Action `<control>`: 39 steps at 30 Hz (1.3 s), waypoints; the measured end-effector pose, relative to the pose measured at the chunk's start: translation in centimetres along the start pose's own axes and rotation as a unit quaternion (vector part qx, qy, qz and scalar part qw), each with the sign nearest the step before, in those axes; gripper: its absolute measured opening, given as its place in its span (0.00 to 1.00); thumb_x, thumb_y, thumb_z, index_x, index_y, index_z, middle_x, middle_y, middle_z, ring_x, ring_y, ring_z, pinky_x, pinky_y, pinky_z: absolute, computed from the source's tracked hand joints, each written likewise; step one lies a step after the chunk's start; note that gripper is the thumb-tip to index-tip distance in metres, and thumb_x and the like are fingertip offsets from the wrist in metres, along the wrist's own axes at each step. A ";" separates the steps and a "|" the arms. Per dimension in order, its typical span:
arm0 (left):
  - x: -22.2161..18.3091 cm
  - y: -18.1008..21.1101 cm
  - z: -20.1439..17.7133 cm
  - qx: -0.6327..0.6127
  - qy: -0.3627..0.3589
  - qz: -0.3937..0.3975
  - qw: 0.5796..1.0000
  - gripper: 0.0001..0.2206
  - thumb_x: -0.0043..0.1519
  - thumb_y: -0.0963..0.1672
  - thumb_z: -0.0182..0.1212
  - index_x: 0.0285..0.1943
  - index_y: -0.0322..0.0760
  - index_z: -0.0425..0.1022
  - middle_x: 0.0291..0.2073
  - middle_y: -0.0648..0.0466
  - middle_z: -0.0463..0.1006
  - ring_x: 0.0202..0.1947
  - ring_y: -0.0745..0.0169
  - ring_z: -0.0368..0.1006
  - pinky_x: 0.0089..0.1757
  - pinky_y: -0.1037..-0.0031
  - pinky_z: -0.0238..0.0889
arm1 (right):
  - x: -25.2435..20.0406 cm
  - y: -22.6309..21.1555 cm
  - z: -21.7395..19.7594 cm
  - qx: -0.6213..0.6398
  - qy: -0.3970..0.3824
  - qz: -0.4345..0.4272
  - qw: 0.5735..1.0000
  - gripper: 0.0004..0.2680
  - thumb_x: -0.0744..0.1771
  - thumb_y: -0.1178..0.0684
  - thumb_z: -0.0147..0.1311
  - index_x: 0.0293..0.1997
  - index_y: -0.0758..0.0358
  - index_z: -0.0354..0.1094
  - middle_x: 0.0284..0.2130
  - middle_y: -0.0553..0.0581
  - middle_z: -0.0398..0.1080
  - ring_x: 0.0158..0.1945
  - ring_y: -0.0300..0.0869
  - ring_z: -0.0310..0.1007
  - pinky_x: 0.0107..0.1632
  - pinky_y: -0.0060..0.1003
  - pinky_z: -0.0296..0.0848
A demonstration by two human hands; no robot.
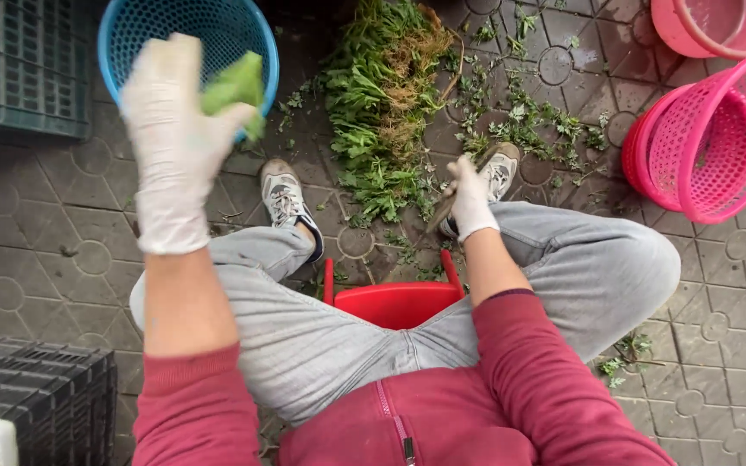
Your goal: Trimming the roots off leafy greens with a knife and sorting them into baskets.
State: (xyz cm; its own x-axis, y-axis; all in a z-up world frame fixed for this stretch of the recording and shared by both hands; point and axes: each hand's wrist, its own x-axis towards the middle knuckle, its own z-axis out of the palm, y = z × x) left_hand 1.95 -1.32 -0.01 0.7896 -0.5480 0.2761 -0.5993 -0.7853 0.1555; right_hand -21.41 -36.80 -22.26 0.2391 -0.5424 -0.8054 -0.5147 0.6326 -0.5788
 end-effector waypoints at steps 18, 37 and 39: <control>-1.4 4.0 3.3 -0.112 -0.139 0.080 0.981 0.28 0.67 0.53 0.73 0.71 0.35 0.74 0.44 0.44 0.81 0.39 0.32 0.78 0.38 0.47 0.70 | 7.8 5.6 3.1 -0.430 -0.150 -0.039 0.889 0.07 0.66 0.48 0.68 0.44 0.52 0.76 0.33 0.47 0.77 0.28 0.33 0.72 0.37 0.30 0.72; -3.4 13.0 17.4 -0.188 -0.131 0.115 0.967 0.33 0.55 0.63 0.73 0.71 0.65 0.75 0.68 0.61 0.79 0.73 0.53 0.70 0.70 0.46 0.54 | -5.9 -3.3 3.0 0.082 -0.235 -0.160 0.955 0.13 0.67 0.53 0.75 0.52 0.65 0.74 0.28 0.56 0.74 0.15 0.34 0.59 0.21 0.32 0.65; -2.9 13.7 17.0 -0.323 -0.182 0.025 0.928 0.17 0.62 0.55 0.75 0.59 0.62 0.83 0.60 0.59 0.84 0.70 0.52 0.74 0.74 0.46 0.47 | -5.5 -3.1 3.2 0.109 -0.230 -0.164 0.953 0.12 0.67 0.52 0.75 0.50 0.62 0.75 0.30 0.56 0.77 0.16 0.33 0.60 0.22 0.31 0.67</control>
State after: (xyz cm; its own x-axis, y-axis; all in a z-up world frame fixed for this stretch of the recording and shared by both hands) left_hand -6.29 -15.40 -14.80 0.6800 -0.7329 -0.0218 -0.4976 -0.4831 0.7205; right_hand -18.48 -34.02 -16.45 0.7193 -0.4618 -0.5189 -0.1789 0.5986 -0.7808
